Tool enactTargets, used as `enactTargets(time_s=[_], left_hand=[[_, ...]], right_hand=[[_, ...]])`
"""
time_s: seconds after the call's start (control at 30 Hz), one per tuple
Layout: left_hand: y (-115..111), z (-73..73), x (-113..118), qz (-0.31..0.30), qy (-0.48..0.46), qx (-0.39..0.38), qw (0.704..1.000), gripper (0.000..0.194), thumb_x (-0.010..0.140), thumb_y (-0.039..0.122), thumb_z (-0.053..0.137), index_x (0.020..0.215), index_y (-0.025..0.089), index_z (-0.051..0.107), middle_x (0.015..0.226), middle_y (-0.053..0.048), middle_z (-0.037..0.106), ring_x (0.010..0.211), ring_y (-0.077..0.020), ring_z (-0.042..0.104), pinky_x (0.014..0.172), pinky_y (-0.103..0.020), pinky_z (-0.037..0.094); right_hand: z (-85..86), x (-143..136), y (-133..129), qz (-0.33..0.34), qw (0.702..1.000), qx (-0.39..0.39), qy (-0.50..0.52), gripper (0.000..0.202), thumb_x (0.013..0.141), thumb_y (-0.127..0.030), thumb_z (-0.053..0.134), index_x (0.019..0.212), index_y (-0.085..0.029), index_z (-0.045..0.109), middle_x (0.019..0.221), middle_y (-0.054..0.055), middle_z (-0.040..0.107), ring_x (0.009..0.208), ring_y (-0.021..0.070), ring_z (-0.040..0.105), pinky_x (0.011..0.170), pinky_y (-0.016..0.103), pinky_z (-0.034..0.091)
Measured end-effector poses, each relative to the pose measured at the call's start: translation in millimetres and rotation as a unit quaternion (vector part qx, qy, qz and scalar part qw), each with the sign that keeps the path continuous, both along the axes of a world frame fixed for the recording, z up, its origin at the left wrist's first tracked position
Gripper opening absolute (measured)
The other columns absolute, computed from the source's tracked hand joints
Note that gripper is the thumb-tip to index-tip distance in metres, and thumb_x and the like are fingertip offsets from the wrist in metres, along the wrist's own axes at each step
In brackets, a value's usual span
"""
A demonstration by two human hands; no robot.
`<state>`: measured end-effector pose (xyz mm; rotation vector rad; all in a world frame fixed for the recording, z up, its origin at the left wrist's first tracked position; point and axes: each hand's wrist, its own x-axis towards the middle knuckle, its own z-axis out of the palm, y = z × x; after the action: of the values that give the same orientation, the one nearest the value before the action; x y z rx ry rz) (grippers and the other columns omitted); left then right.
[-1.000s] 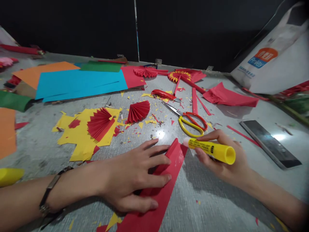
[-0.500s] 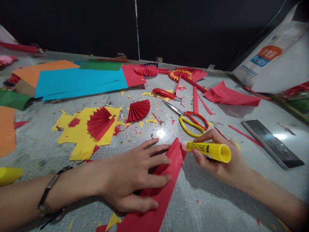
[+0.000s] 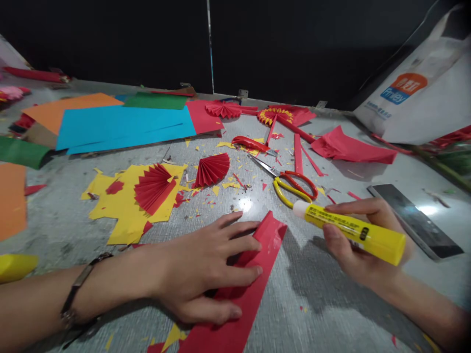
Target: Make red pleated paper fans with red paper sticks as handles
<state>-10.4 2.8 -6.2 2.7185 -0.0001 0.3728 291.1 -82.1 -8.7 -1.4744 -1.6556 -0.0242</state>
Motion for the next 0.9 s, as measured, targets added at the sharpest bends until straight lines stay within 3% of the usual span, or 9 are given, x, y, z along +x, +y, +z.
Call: enactTargets(time_s=[0.1, 0.23, 0.33, 0.43, 0.57, 0.67, 0.9], left_hand=[[-0.6, 0.0, 0.8, 0.006, -0.006, -0.008, 1.000, 0.041, 0.094, 0.052, 0.063, 0.126, 0.026, 0.069, 0.131, -0.014, 0.069, 0.137, -0.0400, 0.055, 0.129, -0.062, 0.026], [-1.3, 0.1, 2.0, 0.009, -0.012, -0.010, 1.000, 0.038, 0.095, 0.050, 0.063, 0.123, 0.026, 0.070, 0.130, -0.014, 0.069, 0.134, -0.0393, 0.057, 0.127, -0.061, 0.029], [-1.3, 0.2, 1.9, 0.005, -0.009, -0.004, 1.000, 0.039, 0.095, 0.050, 0.062, 0.124, 0.024, 0.070, 0.132, -0.015, 0.069, 0.135, -0.0400, 0.056, 0.127, -0.062, 0.029], [-1.0, 0.2, 1.2, 0.002, 0.003, 0.008, 1.000, 0.043, 0.095, 0.051, 0.061, 0.127, 0.023, 0.069, 0.136, -0.015, 0.067, 0.137, -0.0413, 0.053, 0.127, -0.064, 0.026], [-0.7, 0.1, 0.5, -0.006, 0.005, 0.013, 1.000, 0.044, 0.097, 0.052, 0.059, 0.127, 0.021, 0.069, 0.139, -0.016, 0.066, 0.138, -0.0425, 0.053, 0.127, -0.066, 0.025], [-0.3, 0.3, 0.5, -0.002, -0.005, 0.010, 1.000, 0.044, 0.098, 0.053, 0.059, 0.126, 0.021, 0.069, 0.136, -0.016, 0.067, 0.136, -0.0422, 0.055, 0.127, -0.066, 0.027], [-0.4, 0.8, 0.7, -0.003, 0.010, 0.016, 1.000, 0.045, 0.099, 0.053, 0.056, 0.130, 0.021, 0.068, 0.138, -0.015, 0.066, 0.140, -0.0422, 0.052, 0.128, -0.065, 0.025]], right_hand=[[-1.1, -2.4, 2.3, 0.077, 0.996, -0.040, -0.002, 0.022, 0.096, -0.044, 0.072, 0.105, -0.028, 0.060, 0.071, -0.002, 0.074, 0.039, 0.0142, 0.061, 0.035, 0.027, 0.044], [-1.7, -7.1, 8.0, 0.157, 0.981, -0.087, -0.077, 0.017, 0.099, -0.039, 0.066, 0.107, -0.028, 0.057, 0.075, -0.004, 0.077, 0.048, 0.0147, 0.069, 0.047, 0.028, 0.051], [-0.7, -8.4, 11.5, 0.145, 0.981, -0.100, -0.086, 0.018, 0.099, -0.040, 0.068, 0.105, -0.027, 0.056, 0.066, -0.007, 0.073, 0.041, 0.0135, 0.065, 0.047, 0.029, 0.050], [-1.3, -5.7, 12.6, 0.082, 0.992, -0.070, -0.068, 0.017, 0.098, -0.040, 0.069, 0.102, -0.027, 0.058, 0.059, -0.007, 0.068, 0.038, 0.0140, 0.062, 0.044, 0.028, 0.049], [-7.1, 2.7, 10.2, 0.009, 0.999, -0.014, 0.032, 0.025, 0.094, -0.046, 0.075, 0.105, -0.026, 0.063, 0.066, -0.003, 0.069, 0.036, 0.0135, 0.056, 0.034, 0.027, 0.041], [-9.7, 6.6, 6.7, 0.009, 0.997, -0.006, 0.078, 0.028, 0.091, -0.043, 0.079, 0.108, -0.026, 0.064, 0.083, 0.003, 0.075, 0.041, 0.0138, 0.061, 0.032, 0.027, 0.042], [1.8, -5.3, 4.7, 0.073, 0.996, -0.024, -0.042, 0.024, 0.099, -0.049, 0.068, 0.101, -0.026, 0.062, 0.069, -0.003, 0.073, 0.039, 0.0120, 0.063, 0.036, 0.023, 0.044]])
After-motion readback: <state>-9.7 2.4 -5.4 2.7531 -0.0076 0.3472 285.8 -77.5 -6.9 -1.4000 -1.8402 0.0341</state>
